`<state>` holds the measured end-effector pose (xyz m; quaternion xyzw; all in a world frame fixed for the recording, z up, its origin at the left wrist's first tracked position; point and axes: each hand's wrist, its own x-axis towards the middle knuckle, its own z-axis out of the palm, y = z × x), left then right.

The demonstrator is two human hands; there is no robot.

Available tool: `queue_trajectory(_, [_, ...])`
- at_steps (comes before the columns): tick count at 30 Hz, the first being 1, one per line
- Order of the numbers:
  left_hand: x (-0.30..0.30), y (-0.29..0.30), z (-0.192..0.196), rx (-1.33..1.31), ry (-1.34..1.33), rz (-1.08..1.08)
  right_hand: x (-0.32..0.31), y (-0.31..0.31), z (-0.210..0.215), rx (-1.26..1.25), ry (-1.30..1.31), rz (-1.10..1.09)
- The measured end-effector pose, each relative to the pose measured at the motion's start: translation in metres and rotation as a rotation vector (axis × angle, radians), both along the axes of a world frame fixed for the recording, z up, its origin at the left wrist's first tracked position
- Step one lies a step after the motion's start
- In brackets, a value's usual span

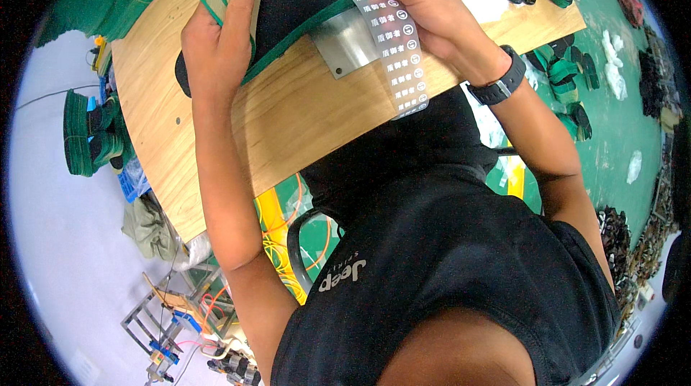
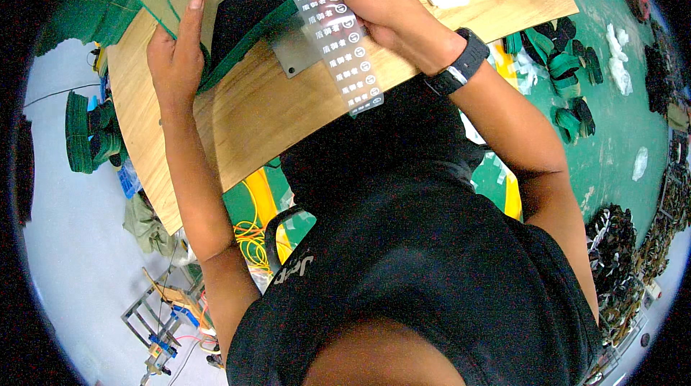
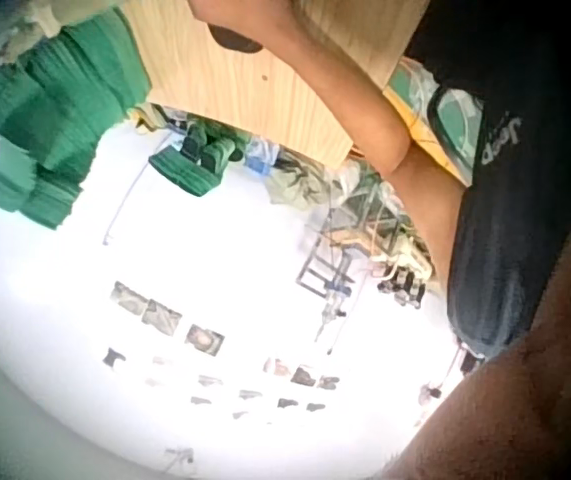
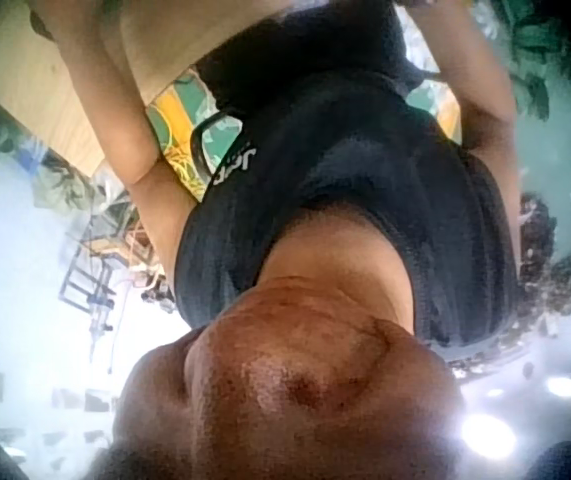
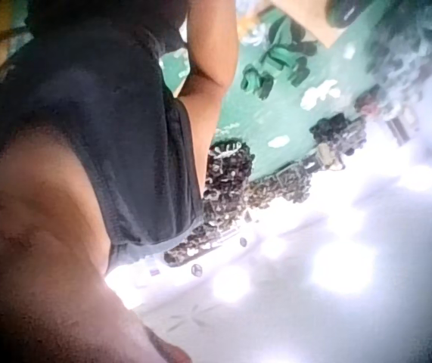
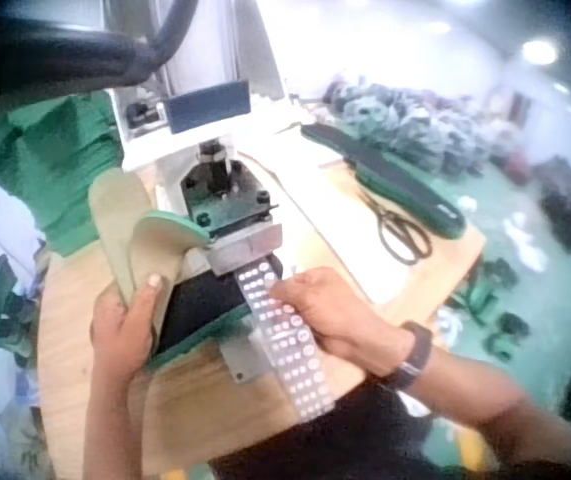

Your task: The person cuts a label from a strip using scissors, positions the label onto a shoe insole, and presses the insole against a metal machine plate to attach it.

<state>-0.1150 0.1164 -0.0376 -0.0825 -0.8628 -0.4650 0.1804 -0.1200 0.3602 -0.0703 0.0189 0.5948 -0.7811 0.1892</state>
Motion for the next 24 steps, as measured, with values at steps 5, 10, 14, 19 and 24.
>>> queue_trajectory(5, [0.005,0.003,0.002,-0.099,-0.004,0.033,0.002,-0.006,0.001,-0.013,-0.020,-0.086])
queue_trajectory(10, [0.006,0.007,0.003,-0.143,-0.034,-0.004,0.001,-0.011,0.007,0.024,-0.032,-0.079])
queue_trajectory(14, [0.004,0.010,0.004,-0.282,-0.110,-0.100,0.006,-0.003,0.010,0.083,0.019,-0.065])
queue_trajectory(19, [0.001,0.012,0.000,-0.528,0.002,-0.140,0.006,0.001,0.003,-0.004,0.043,-0.110])
queue_trajectory(24, [0.003,0.007,-0.001,-0.529,0.053,-0.143,0.013,0.000,-0.002,0.052,0.186,-0.137])
